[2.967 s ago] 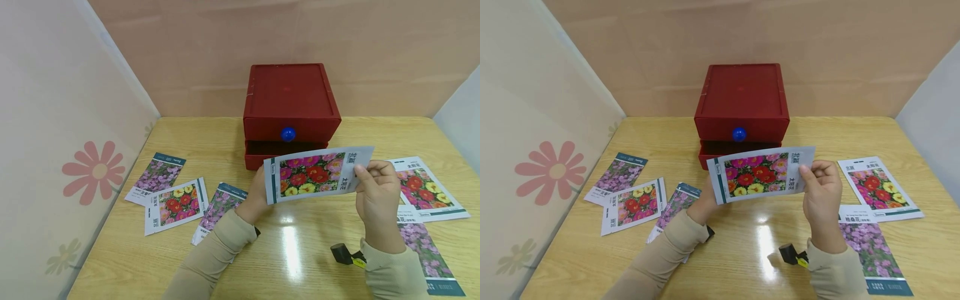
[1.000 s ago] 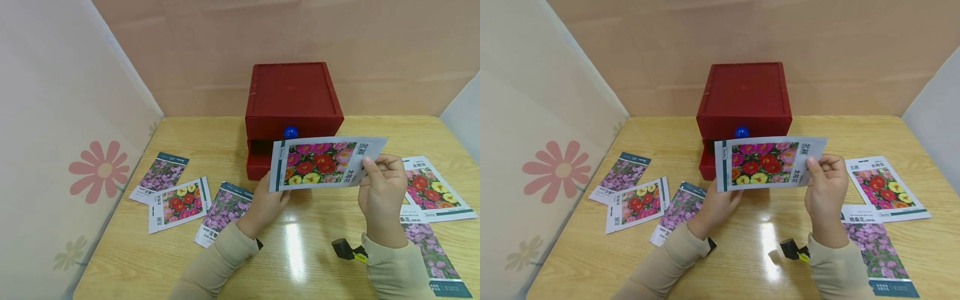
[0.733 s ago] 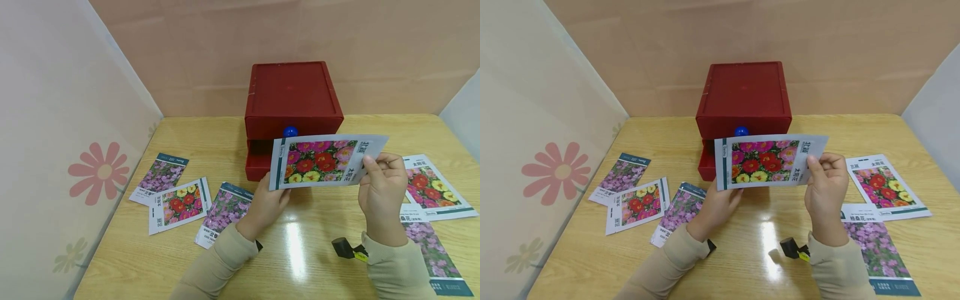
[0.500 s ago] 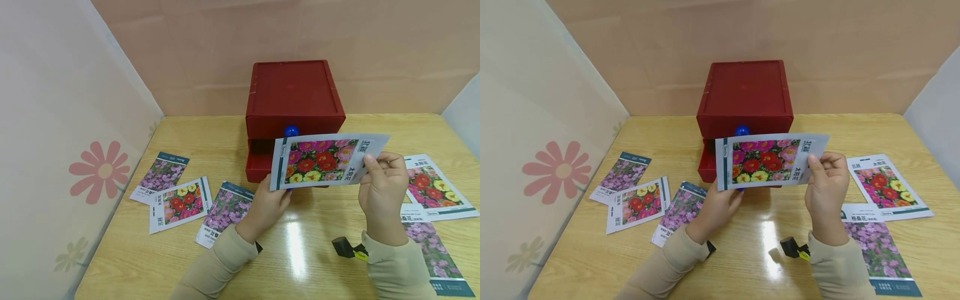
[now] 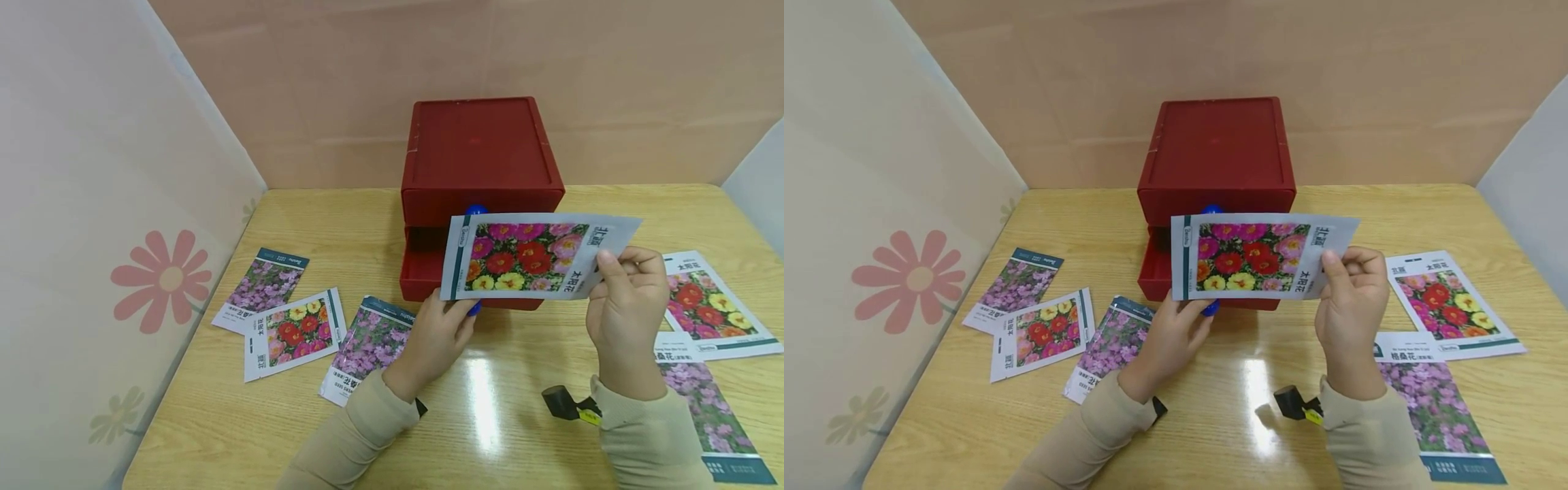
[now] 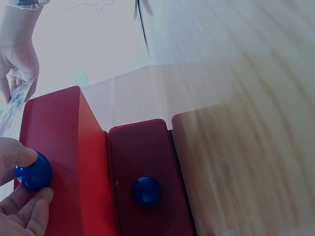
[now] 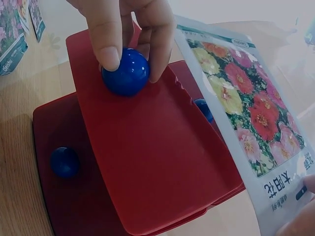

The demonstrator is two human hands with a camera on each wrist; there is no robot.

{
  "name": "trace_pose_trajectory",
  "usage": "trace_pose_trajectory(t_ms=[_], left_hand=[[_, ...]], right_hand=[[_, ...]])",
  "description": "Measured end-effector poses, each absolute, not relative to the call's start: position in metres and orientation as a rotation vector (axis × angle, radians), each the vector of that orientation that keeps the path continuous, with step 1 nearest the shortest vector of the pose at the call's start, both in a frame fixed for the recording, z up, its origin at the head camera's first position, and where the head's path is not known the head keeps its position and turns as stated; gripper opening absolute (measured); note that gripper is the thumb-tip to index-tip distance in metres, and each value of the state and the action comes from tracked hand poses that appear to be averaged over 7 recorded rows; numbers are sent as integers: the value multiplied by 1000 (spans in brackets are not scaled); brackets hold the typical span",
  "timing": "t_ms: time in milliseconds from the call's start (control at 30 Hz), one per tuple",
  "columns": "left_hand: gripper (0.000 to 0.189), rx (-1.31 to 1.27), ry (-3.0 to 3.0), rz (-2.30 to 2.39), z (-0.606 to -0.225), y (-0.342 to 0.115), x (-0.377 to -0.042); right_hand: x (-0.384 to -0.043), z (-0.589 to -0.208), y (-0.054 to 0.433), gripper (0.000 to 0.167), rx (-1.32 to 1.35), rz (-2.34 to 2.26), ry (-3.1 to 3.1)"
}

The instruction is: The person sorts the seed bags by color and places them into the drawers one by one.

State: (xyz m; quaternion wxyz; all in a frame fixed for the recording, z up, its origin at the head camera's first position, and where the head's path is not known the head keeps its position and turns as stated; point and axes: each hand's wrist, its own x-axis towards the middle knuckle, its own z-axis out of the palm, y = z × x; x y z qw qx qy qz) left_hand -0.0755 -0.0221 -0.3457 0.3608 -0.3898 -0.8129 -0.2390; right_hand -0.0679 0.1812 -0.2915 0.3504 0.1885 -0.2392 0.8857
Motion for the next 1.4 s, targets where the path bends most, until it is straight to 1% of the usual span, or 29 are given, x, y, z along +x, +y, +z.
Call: trace_pose_trajectory(t_ms=[700, 1100, 1400], left_hand=[[26, -1015, -2075, -568, -352, -25, -62], [27, -994, -2073, -550, -355, -25, -55], [27, -984, -2088, -521, -355, -27, -52]], right_hand=[[-64, -289, 180, 15, 532, 2311, -574], [-64, -290, 178, 17, 474, 2304, -561], [-65, -291, 175, 15, 513, 2334, -543]])
